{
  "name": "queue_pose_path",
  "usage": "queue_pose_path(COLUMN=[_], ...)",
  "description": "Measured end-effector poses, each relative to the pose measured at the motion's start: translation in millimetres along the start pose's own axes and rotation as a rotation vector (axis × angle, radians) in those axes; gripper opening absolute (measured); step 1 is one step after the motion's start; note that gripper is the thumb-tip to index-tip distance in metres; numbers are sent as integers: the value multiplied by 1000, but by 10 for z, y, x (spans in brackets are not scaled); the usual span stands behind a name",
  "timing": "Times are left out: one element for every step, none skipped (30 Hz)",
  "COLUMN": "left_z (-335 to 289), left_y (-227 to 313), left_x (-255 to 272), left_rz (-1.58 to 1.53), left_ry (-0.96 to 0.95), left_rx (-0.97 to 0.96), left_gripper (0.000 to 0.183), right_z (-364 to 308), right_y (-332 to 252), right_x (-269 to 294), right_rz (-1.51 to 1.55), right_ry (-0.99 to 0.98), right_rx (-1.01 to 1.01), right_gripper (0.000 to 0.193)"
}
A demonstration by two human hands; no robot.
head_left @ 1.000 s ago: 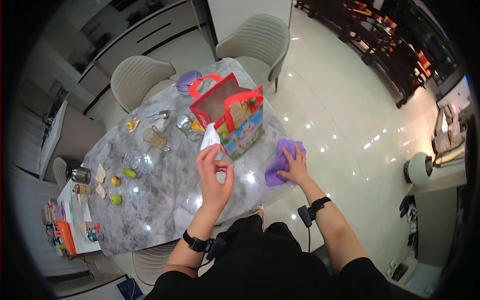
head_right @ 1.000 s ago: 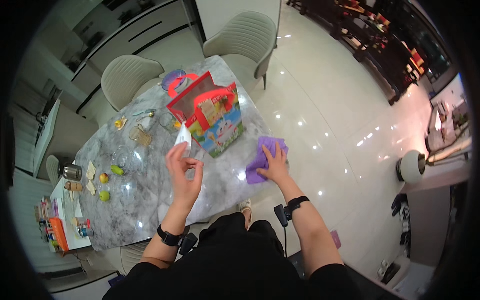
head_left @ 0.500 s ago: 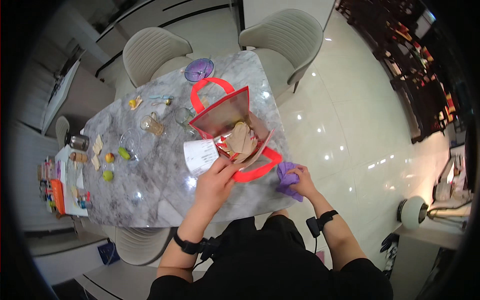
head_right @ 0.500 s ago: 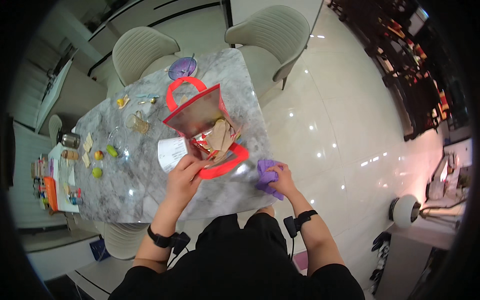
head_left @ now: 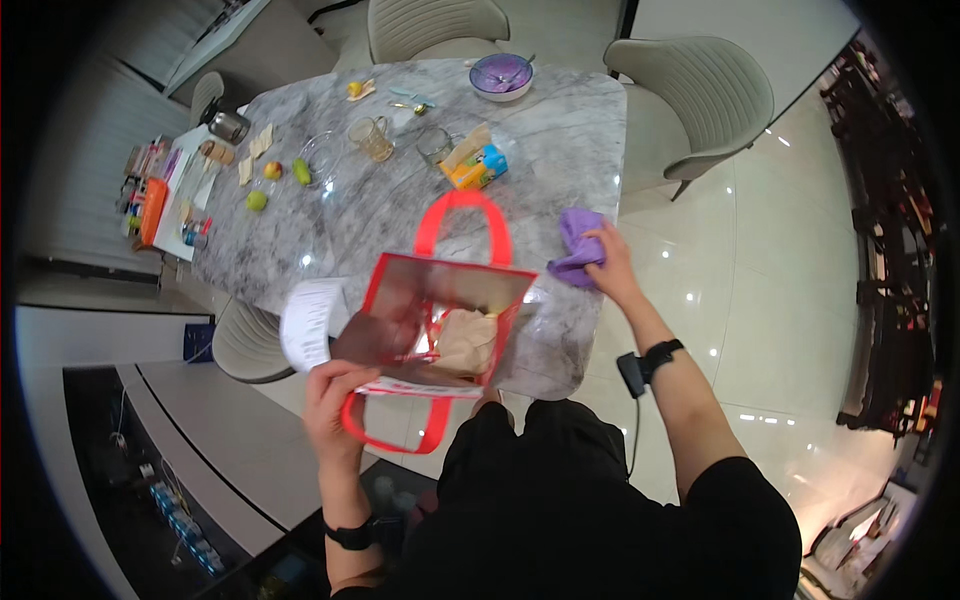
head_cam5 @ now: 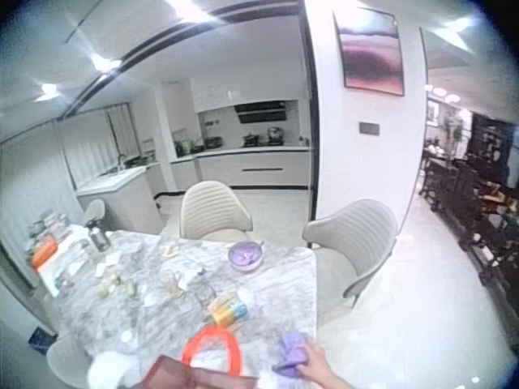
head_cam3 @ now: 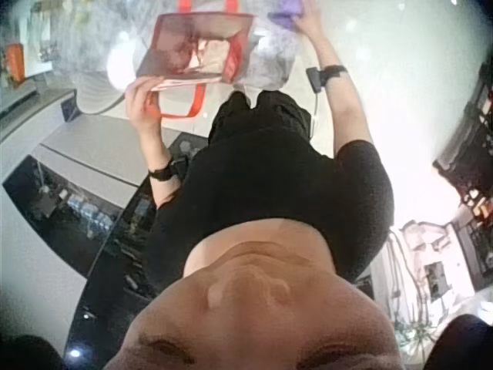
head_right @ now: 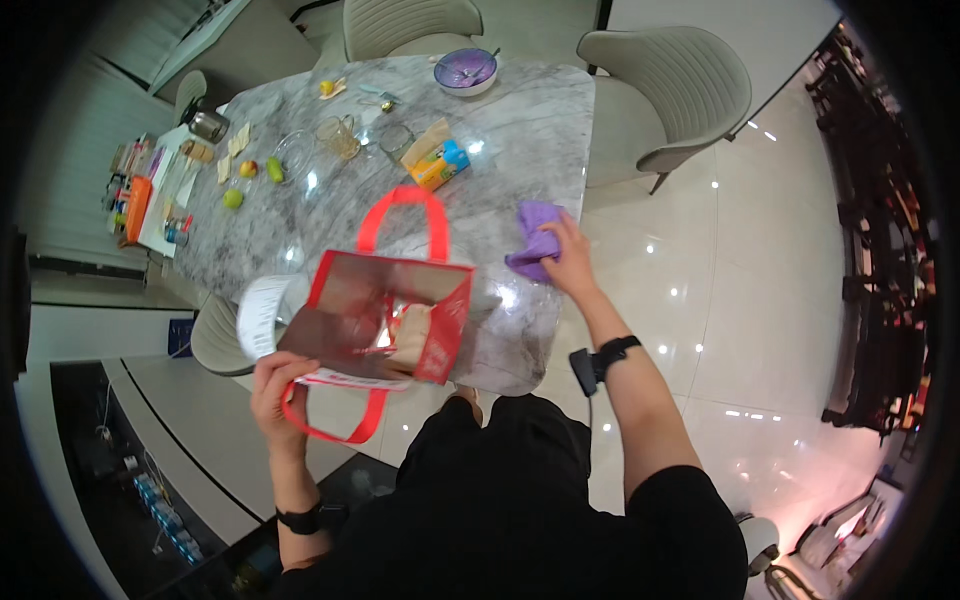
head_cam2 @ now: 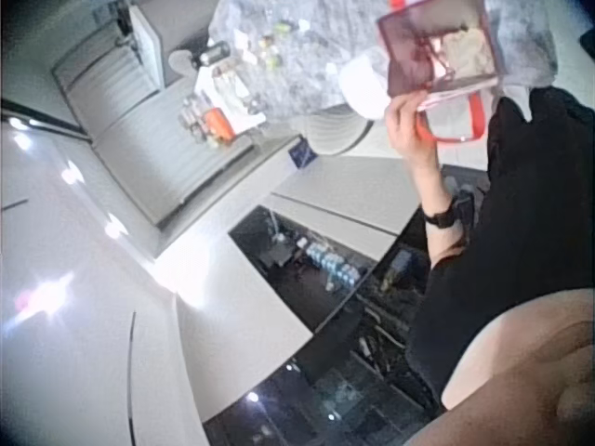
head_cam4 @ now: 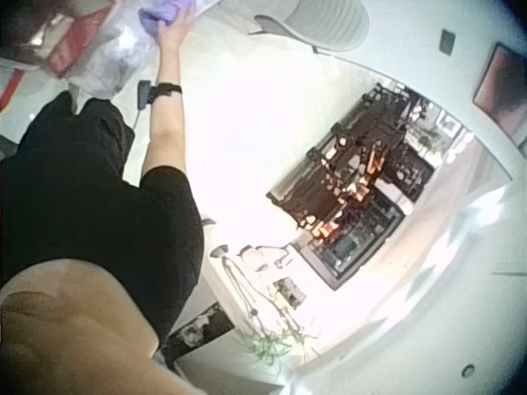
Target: Clearing objects from a marble dining table and wiping the surface with a purple cloth.
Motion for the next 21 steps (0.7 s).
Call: queue_pose_path(left_z=[-104, -235, -380, -505, -624, -715, -787, -871, -989, -1076, -1147, -1225, -1279, -1330, -1370, -1408, -1445, -1489, -1514, -1533, -1576], left_y=[-35, -96, -169, -203, -203, -168, -138, -127, -161, -137, -120, -132, -164, -196, -220, -240, -248, -244, -263, -284, -287], left_x=[115, 269, 403, 540, 662, 744, 833, 918, 1005, 1064, 1105, 1137, 1162, 1188, 1200, 1221, 1234, 1244, 1257, 1274, 1298], left_rz=[38, 80, 115, 150, 184, 184, 232, 278, 345, 360, 373, 367, 371, 374, 362, 377, 393, 417, 406, 454, 507], left_ry=[76, 133, 184, 225, 265, 264, 338, 410, 426, 455, 483, 483, 519, 556, 559, 570, 581, 592, 594, 613, 629], left_rx=[52, 87, 119, 134, 148, 154, 153, 150, 160, 150, 139, 146, 174, 202, 205, 201, 197, 190, 192, 185, 181], left_gripper=[18, 13, 12, 14, 17, 17, 17, 17, 21, 19, 17, 17, 15, 14, 14, 13, 14, 15, 15, 16, 17], right_z=[2, 2, -51, -82, -78, -96, -128, -241, -387, -528, -681, -808, -930, -1064, -1149, -1187, -1227, -1269, -1281, -1262, -1251], right_y=[-3, -160, -345, -417, -404, -396, -380, -360, -365, -485, -586, -809, -908, -1011, -1067, -1081, -1103, -1112, -1060, -1000, -972], right_x=[-208, -375, -511, -572, -581, -604, -632, -676, -780, -805, -840, -856, -862, -877, -877, -858, -845, -827, -815, -802, -782], right_rz=[-97, -86, -243, -399, -398, -361, -328, -334, -249, -161, -141, -122, -133, -97, -62, -75, -63, -50, -60, 7, 80], right_ry=[-65, -80, -194, -301, -307, -304, -299, -301, -383, -470, -568, -666, -669, -742, -816, -819, -843, -865, -868, -859, -851], right_rx=[14, 25, -68, -162, -156, -140, -127, -131, 10, 149, 189, 227, 227, 279, 333, 334, 405, 474, 473, 516, 559], right_gripper=[49, 49, 48, 48, 48, 49, 50, 50, 51, 52, 53, 54, 54, 54, 54, 54, 52, 50, 50, 47, 44])
Point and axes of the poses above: each hand's wrist, its own z-axis towards the middle knuckle, its own x-axis out of the back of the hand, y = z × x, the point moved 3 cm from there along z, towards the middle knuckle, and after that the axes turned 10 degrees about x, right-handed, at the moved point
